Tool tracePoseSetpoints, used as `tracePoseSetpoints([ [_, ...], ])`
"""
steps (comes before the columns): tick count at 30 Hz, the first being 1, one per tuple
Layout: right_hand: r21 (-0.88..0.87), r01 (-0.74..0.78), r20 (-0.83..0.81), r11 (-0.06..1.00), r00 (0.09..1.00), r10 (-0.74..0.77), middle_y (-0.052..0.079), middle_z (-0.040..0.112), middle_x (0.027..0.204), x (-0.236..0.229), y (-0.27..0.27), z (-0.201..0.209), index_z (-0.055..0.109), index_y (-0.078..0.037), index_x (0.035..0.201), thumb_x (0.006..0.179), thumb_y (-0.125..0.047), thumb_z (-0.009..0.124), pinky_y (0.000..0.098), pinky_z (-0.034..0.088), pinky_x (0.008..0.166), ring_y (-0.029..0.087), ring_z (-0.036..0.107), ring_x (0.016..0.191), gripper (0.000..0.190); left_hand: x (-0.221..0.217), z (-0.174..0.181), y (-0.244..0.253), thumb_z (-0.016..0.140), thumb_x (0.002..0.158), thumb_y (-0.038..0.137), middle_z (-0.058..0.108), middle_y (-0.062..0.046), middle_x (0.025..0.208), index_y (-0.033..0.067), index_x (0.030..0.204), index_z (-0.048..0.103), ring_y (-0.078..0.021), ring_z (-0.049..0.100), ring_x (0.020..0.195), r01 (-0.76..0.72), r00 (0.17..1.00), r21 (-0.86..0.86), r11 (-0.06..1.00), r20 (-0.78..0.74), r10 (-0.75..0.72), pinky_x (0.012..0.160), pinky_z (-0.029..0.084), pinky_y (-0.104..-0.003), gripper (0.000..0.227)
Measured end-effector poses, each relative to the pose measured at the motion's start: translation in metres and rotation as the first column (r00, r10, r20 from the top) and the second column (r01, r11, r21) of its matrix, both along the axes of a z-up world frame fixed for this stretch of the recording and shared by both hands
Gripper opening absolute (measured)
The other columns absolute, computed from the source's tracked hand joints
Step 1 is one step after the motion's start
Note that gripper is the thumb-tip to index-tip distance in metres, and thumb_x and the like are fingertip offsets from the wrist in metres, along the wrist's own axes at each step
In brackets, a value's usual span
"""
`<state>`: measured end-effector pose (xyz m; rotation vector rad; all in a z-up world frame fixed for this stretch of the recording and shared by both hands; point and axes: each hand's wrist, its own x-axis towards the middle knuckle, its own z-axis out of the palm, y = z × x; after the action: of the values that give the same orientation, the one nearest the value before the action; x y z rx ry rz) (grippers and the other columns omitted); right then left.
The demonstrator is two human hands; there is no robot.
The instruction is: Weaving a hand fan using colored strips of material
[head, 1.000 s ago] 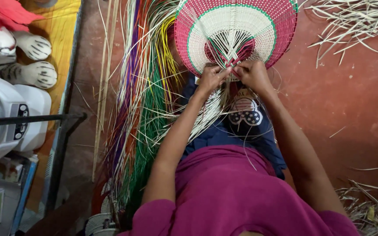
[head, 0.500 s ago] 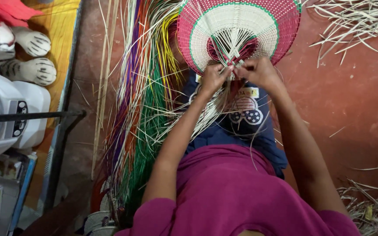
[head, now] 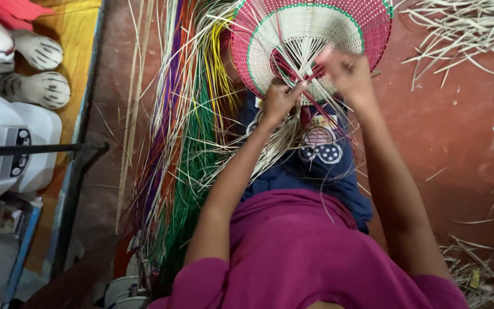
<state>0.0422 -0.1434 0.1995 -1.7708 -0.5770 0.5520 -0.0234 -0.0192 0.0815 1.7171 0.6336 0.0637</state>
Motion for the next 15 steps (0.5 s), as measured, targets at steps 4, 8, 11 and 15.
tracePoseSetpoints([
  [4, -0.664, 0.297, 0.593, 0.686, 0.768, 0.241, 0.015, 0.056, 0.06, 0.011, -0.036, -0.11, 0.063, -0.008, 0.069, 0.074, -0.035, 0.065, 0.0427, 0.046, 0.05, 0.034, 0.058, 0.06, 0.028, 0.004, -0.015, 0.003, 0.058, 0.066, 0.06, 0.056, -0.005, 0.043, 0.0165, 0.049, 0.064, -0.0237, 0.06, 0.05, 0.06, 0.997, 0.0, 0.998, 0.051, -0.06, 0.051, 0.044, -0.029, 0.047],
  [8, -0.56, 0.079, 0.514, 0.825, 0.814, 0.271, 0.016, 0.052, 0.068, -0.015, -0.055, -0.091, 0.059, -0.004, 0.07, 0.083, -0.032, 0.058, 0.0472, 0.043, 0.06, 0.04, 0.054, 0.069, 0.031, 0.003, -0.012, 0.0, 0.058, 0.065, 0.061, 0.056, -0.004, 0.042, 0.0169, 0.048, 0.063, -0.0238, 0.06, 0.049, 0.031, 0.998, 0.018, 0.999, 0.052, -0.032, 0.05, 0.044, -0.029, 0.048],
  [11, -0.631, -0.081, 0.305, 0.772, 0.888, 0.343, 0.029, 0.048, 0.06, -0.048, -0.099, -0.022, 0.052, 0.007, 0.073, 0.085, -0.017, 0.05, 0.0514, 0.033, 0.051, 0.05, 0.049, 0.061, 0.027, 0.008, -0.021, 0.0, 0.055, 0.066, 0.062, 0.057, -0.004, 0.044, 0.019, 0.048, 0.063, -0.0264, 0.061, 0.053, 0.055, 0.998, 0.057, 0.997, 0.03, -0.057, 0.052, 0.046, -0.032, 0.047],
  [15, -0.696, -0.127, 0.052, 0.707, 0.972, 0.227, 0.016, 0.051, 0.039, -0.065, -0.191, 0.05, 0.056, 0.001, 0.064, 0.085, -0.02, 0.048, 0.0356, 0.041, 0.043, 0.027, 0.05, 0.034, 0.03, 0.002, -0.014, 0.001, 0.051, 0.066, 0.064, 0.058, -0.005, 0.048, 0.0208, 0.049, 0.064, -0.0298, 0.062, 0.059, 0.061, 0.998, 0.072, 0.996, 0.014, -0.062, 0.055, 0.047, -0.034, 0.048],
])
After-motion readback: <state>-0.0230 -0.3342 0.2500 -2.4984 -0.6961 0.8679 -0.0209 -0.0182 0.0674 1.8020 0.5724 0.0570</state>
